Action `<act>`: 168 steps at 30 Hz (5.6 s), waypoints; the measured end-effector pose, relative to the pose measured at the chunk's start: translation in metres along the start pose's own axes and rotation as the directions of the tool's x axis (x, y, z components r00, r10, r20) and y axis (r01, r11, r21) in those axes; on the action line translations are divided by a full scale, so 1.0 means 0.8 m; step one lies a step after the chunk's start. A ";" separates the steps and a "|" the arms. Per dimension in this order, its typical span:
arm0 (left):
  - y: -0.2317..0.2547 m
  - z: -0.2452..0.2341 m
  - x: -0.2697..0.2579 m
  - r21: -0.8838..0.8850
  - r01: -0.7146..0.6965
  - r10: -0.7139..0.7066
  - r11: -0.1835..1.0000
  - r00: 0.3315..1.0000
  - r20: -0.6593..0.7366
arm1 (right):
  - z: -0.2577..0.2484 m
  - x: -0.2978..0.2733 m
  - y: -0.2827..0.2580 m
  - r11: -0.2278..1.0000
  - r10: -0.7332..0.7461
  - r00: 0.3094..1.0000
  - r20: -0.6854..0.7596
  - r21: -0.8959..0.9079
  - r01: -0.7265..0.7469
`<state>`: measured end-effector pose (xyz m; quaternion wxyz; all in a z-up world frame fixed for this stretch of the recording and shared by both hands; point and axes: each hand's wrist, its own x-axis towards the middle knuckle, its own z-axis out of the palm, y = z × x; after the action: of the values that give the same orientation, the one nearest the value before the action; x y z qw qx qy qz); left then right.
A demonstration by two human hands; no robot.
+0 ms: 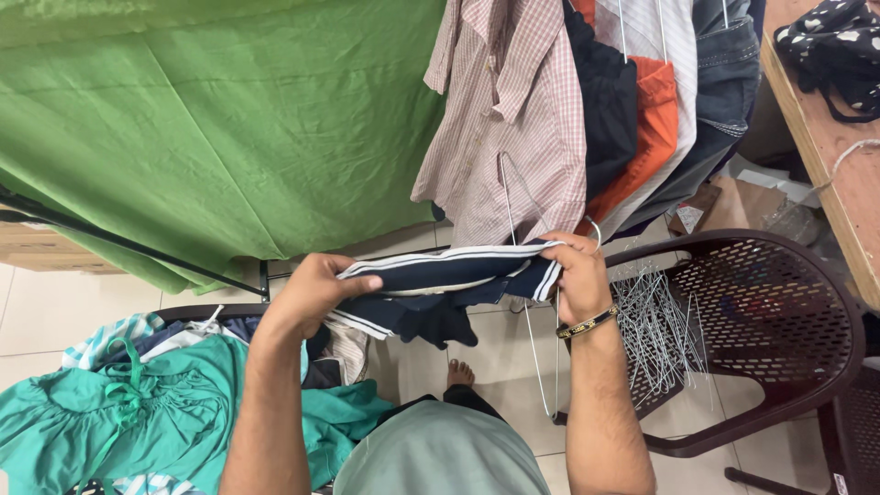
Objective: The person picks up various garments from a laundry basket, places each onto a wire hanger, and hangs them on a clothing rack. Items handled include shorts, a shirt, and a t-shirt. The person repeats this process for several pieces of clothing.
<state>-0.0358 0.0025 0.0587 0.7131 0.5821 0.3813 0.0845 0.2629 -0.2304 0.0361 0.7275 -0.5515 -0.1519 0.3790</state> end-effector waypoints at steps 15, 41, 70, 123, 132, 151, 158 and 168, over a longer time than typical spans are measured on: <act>-0.030 0.014 0.003 0.356 -0.251 0.395 0.900 0.814 -0.426 | 0.055 -0.013 -0.014 0.970 0.061 0.998 0.028 0.234 -0.066; 0.100 0.066 -0.047 0.510 -0.561 0.739 0.652 0.619 -0.264 | 0.100 -0.059 0.010 0.673 -0.291 0.936 0.199 -0.653 0.348; 0.011 -0.016 -0.071 0.503 -0.339 0.543 0.795 0.767 -0.341 | 0.116 -0.017 0.013 0.616 -0.416 0.894 0.166 -0.672 0.412; 0.136 -0.015 -0.104 0.943 -0.088 0.877 0.322 0.402 -0.263 | 0.135 -0.090 -0.015 0.724 -0.174 0.768 0.617 -0.448 0.524; 0.125 0.026 -0.093 0.893 -0.269 0.848 0.361 0.494 -0.194 | 0.198 -0.105 -0.034 0.655 -0.037 0.874 0.484 -0.649 0.387; 0.098 0.061 -0.098 0.694 -0.557 0.820 0.456 0.566 -0.084 | 0.207 -0.063 -0.099 0.653 0.191 0.838 0.512 -0.704 0.281; 0.094 0.077 -0.092 0.669 -0.567 0.843 0.480 0.510 -0.171 | 0.213 -0.066 -0.115 0.611 0.210 0.819 0.533 -0.726 0.316; 0.094 0.054 -0.120 0.658 -0.616 0.867 0.433 0.484 -0.117 | 0.194 -0.051 -0.135 0.614 0.177 0.799 0.574 -0.699 0.366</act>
<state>-0.0502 -0.0613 0.1701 0.2958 0.8266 0.2312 0.4193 0.1781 -0.1644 0.1971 0.3469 -0.6548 -0.5508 0.3841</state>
